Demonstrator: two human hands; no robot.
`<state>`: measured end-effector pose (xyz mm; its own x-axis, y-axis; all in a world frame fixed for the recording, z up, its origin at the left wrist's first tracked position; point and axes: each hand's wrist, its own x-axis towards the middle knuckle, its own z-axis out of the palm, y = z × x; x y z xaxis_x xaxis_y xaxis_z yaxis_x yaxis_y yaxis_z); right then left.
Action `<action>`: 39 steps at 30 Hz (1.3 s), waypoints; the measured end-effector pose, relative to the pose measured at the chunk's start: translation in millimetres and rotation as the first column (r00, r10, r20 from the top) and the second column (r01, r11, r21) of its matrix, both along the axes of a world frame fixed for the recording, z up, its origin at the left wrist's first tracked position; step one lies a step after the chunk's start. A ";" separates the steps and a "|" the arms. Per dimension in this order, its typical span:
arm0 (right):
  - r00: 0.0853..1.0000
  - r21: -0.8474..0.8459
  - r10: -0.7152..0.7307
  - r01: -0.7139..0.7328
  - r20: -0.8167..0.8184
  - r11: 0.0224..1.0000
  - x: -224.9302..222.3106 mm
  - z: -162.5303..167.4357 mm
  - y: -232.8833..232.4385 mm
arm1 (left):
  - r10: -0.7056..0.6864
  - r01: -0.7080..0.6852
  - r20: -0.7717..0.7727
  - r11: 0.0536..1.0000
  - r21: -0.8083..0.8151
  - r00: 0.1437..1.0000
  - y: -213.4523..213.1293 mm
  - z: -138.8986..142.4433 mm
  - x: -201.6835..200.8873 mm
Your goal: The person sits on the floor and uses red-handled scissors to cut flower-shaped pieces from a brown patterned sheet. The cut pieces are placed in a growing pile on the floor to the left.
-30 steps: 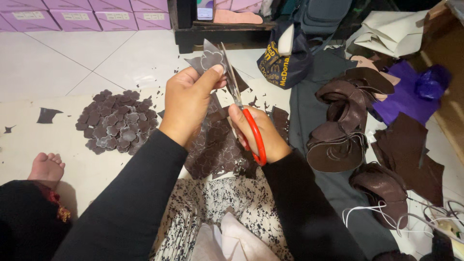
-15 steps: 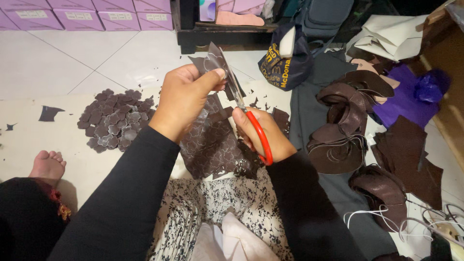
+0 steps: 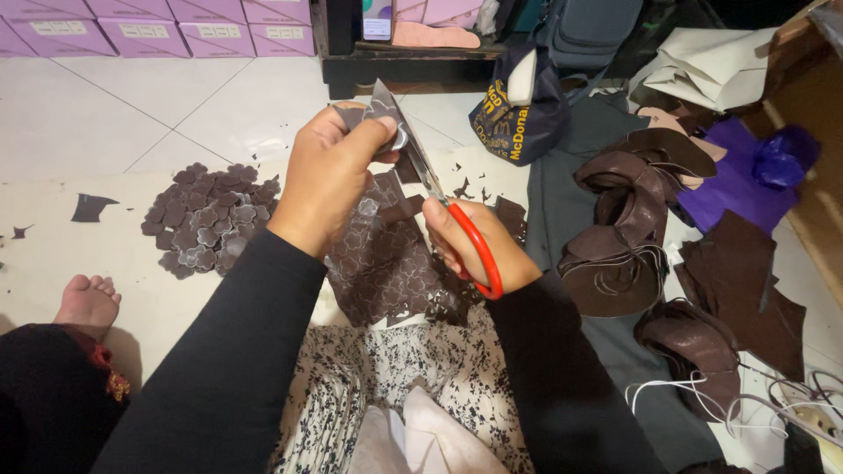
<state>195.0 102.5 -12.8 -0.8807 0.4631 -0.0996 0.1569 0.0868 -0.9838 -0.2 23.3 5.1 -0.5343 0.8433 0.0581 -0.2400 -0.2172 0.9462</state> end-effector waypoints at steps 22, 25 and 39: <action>0.964 -0.107 -0.256 0.249 -0.064 0.963 -14.9 -16.6 -12.1 | -0.067 0.066 0.210 0.998 0.011 0.976 9.5 -12.8 18.0; 0.946 -0.044 -0.321 0.319 -0.050 0.947 -18.6 -17.3 -17.0 | -0.033 0.035 0.271 0.999 -0.002 0.962 11.0 -13.0 23.3; 0.992 -0.188 -0.120 0.108 -0.049 0.976 -6.2 -7.1 -11.0 | 0.007 -0.001 0.205 1.000 -0.027 0.979 2.2 -2.6 15.6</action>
